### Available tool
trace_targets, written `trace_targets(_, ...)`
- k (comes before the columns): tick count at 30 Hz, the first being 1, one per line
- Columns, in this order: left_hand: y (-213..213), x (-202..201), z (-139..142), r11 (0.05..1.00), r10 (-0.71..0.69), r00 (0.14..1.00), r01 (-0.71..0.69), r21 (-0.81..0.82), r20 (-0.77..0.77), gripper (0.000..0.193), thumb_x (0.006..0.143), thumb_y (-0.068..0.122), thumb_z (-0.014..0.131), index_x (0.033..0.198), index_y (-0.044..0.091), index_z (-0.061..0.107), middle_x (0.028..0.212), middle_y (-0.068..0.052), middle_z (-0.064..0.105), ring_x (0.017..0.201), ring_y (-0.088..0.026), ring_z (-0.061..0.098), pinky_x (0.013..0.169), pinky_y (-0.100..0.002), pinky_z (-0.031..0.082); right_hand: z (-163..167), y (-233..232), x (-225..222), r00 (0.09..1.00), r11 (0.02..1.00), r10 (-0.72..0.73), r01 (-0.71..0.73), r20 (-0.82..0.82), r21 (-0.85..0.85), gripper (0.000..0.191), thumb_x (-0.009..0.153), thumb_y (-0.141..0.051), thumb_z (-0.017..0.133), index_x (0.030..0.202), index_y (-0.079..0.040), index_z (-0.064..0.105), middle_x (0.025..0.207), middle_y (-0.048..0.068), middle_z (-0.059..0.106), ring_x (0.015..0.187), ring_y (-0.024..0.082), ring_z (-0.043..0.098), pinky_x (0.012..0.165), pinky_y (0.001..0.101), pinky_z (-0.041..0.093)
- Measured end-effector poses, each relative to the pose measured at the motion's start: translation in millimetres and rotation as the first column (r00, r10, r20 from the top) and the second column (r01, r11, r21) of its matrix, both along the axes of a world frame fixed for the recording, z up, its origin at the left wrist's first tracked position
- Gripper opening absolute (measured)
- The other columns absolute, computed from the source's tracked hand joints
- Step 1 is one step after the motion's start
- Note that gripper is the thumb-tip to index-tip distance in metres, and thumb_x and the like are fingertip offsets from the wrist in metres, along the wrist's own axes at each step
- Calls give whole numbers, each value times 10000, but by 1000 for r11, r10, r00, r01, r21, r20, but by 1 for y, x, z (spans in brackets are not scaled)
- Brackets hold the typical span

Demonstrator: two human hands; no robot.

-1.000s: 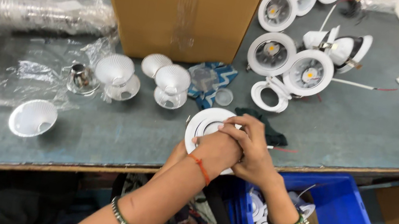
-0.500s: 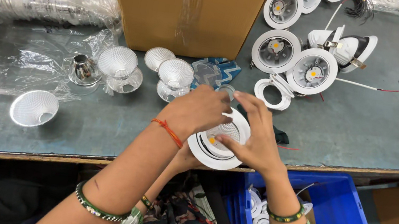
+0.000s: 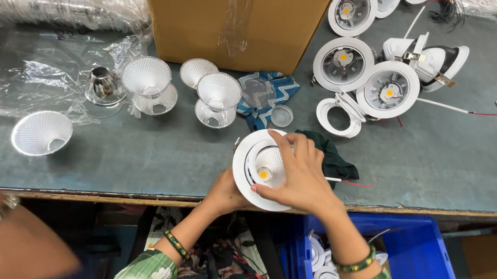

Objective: The person assembles recessed LED light fixtures by inserting reflector cups into housing units and securing them with white rings. The person handles multiple components including reflector cups, housing units, and rings, placing finished units into a blue bin.

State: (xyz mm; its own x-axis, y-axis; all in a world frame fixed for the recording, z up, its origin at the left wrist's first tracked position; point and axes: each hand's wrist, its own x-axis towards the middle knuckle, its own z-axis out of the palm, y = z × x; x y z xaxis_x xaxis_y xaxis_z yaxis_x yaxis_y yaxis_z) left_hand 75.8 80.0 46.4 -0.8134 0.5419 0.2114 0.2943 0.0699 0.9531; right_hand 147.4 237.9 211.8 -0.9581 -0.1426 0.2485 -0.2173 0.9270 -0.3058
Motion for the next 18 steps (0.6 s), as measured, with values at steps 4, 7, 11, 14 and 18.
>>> trace_targets(4, -3, 5, 9, 1000, -13, 999, 12, -6, -33, 764, 635, 254, 939, 1298, 60, 614, 1231, -126, 744, 1142, -256, 728, 953, -377, 567, 4, 10, -10, 990, 992, 32, -15, 134, -128, 1065, 571, -504, 892, 1475, -137, 465, 1310, 190, 466, 1254, 371, 419, 1086, 488, 302)
trace_targets(7, -2, 5, 10, 994, -23, 999, 25, 109, -27, 892, 561, 236, 957, 1325, 40, 540, 1243, -126, 701, 1147, -254, 686, 959, -377, 540, 3, 30, -12, 979, 902, 200, -174, 25, -395, 964, 707, -457, 867, 1516, -113, 472, 1381, 170, 477, 1361, 313, 474, 1184, 447, 366)
trace_targets(11, -3, 4, 5, 998, -25, 1000, 25, 61, 6, 798, 595, 241, 961, 1284, 46, 608, 1214, -107, 736, 1131, -229, 716, 960, -363, 561, -4, 85, -4, 971, 155, 184, -179, -150, -971, 989, 755, -464, 894, 1540, -66, 443, 1472, 139, 475, 1349, 286, 512, 1178, 401, 424)
trace_targets(14, -5, 4, 1, 999, -44, 999, 44, 27, 4, 744, 580, 237, 977, 1227, 48, 664, 1169, -103, 767, 1090, -218, 743, 936, -354, 582, -17, 139, 6, 937, 416, -319, 1, -145, -909, 946, 776, -485, 875, 1530, -62, 490, 1404, 133, 466, 1303, 295, 515, 1136, 400, 455)
trace_targets(18, -10, 1, -8, 998, -33, 999, 35, 56, -32, 759, 556, 209, 983, 1213, 29, 649, 1150, -104, 752, 1057, -214, 727, 901, -351, 574, -51, 173, 12, 624, 689, -724, 647, -292, -326, 896, 714, -520, 950, 1397, -66, 590, 1337, 190, 476, 1272, 377, 494, 1082, 454, 451)
